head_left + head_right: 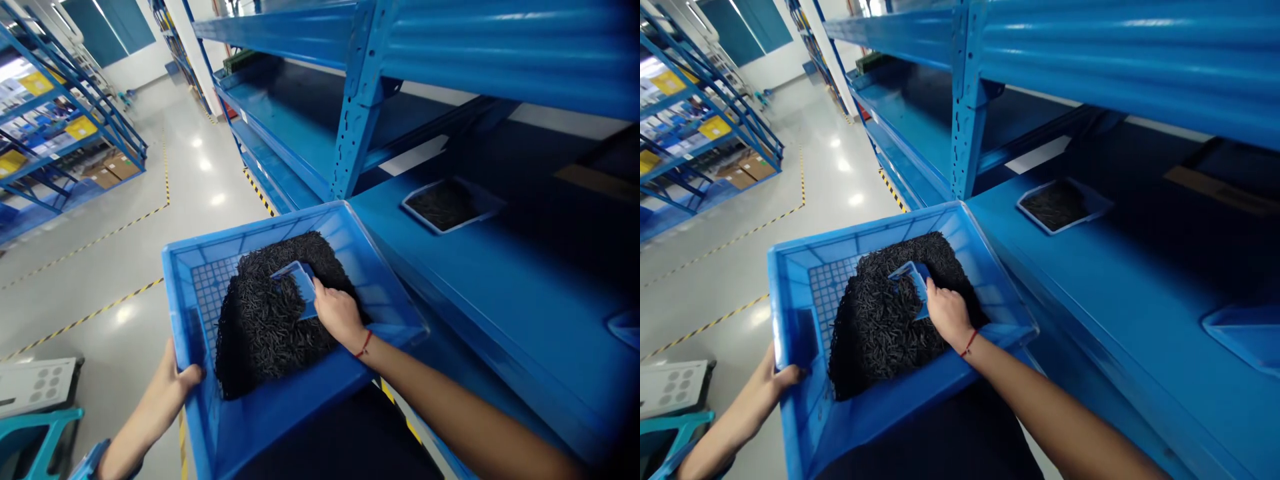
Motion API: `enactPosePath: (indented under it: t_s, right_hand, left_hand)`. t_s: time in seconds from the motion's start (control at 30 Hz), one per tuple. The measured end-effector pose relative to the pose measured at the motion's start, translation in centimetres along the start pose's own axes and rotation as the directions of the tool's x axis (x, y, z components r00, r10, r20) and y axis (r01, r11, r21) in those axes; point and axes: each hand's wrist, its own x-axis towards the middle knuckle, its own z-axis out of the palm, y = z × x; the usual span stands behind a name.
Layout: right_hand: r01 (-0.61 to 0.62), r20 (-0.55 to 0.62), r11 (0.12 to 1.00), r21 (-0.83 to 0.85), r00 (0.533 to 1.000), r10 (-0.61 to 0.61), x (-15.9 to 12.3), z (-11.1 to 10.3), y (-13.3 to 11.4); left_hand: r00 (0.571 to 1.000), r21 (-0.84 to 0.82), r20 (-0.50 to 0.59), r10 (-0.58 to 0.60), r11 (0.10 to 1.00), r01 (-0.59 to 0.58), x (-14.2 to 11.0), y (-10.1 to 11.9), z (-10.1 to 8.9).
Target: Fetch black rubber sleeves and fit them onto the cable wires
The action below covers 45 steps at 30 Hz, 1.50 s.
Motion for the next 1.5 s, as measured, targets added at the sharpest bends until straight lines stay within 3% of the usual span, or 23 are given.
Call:
enactPosePath:
  t_s: [0.17, 0.27, 0.37, 0.53, 0.67, 0.87, 1.03, 1.2, 1.3, 1.37, 1.5]
  right_hand:
    - [0.255, -0.019, 0.966, -0.029, 0.967, -0.256, -1.8, -1.0, -2.5]
    - [0.301, 0.062, 0.950, 0.080, 0.950, -0.307, -2.6, -1.1, -3.6]
    - [0.200, 0.162, 0.956, 0.214, 0.958, -0.236, -2.5, -0.8, -3.5]
    - [0.002, 0.205, 0.959, 0.285, 0.977, -0.063, -1.7, -0.6, -1.2]
    - [-0.037, 0.211, 0.932, 0.360, 0.977, -0.043, -1.6, -1.1, 0.1]
    - [-0.053, 0.180, 0.910, 0.412, 0.983, -0.025, -2.5, -2.1, 0.1]
    - [-0.092, 0.123, 0.931, 0.354, 0.991, 0.051, -3.5, -3.0, 1.0]
    - [-0.134, 0.002, 0.978, 0.157, 0.991, 0.135, -3.1, -3.0, 2.3]
    - [-0.062, -0.026, 0.997, 0.048, 0.998, 0.063, -2.6, -2.5, 1.5]
    - [0.072, -0.017, 0.997, 0.010, 0.997, -0.072, -2.8, -2.3, 0.1]
    - [0.374, 0.053, 0.926, 0.045, 0.925, -0.376, -3.6, -2.4, -2.9]
  left_hand:
    - [0.998, 0.000, 0.066, -0.017, 1.000, 0.017, 0.4, 0.3, 0.0]
    - [0.996, 0.016, 0.089, 0.001, 1.000, -0.002, 0.5, 0.8, 0.1]
    - [0.997, 0.061, 0.076, -0.017, 0.998, 0.012, 0.3, 1.1, 0.2]
    - [0.996, 0.040, 0.087, -0.028, 0.999, 0.024, -0.2, 1.2, 0.2]
    - [0.999, 0.036, 0.053, -0.008, 0.999, 0.006, -0.3, 1.2, 0.4]
    - [0.995, 0.027, 0.074, -0.061, 0.998, 0.059, 0.1, 0.5, 0.3]
    - [0.992, -0.005, 0.098, -0.081, 0.997, 0.082, 0.2, 0.6, 0.4]
    - [0.993, -0.010, 0.109, -0.047, 0.999, 0.048, 0.1, 1.9, 0.9]
    - [0.993, 0.004, 0.116, 0.002, 1.000, -0.002, 0.1, 2.4, 1.1]
    - [0.993, 0.031, 0.117, 0.020, 0.999, -0.024, 0.3, 2.5, 1.1]
    - [0.989, 0.055, 0.144, 0.018, 0.998, -0.026, 0.8, 2.5, 1.2]
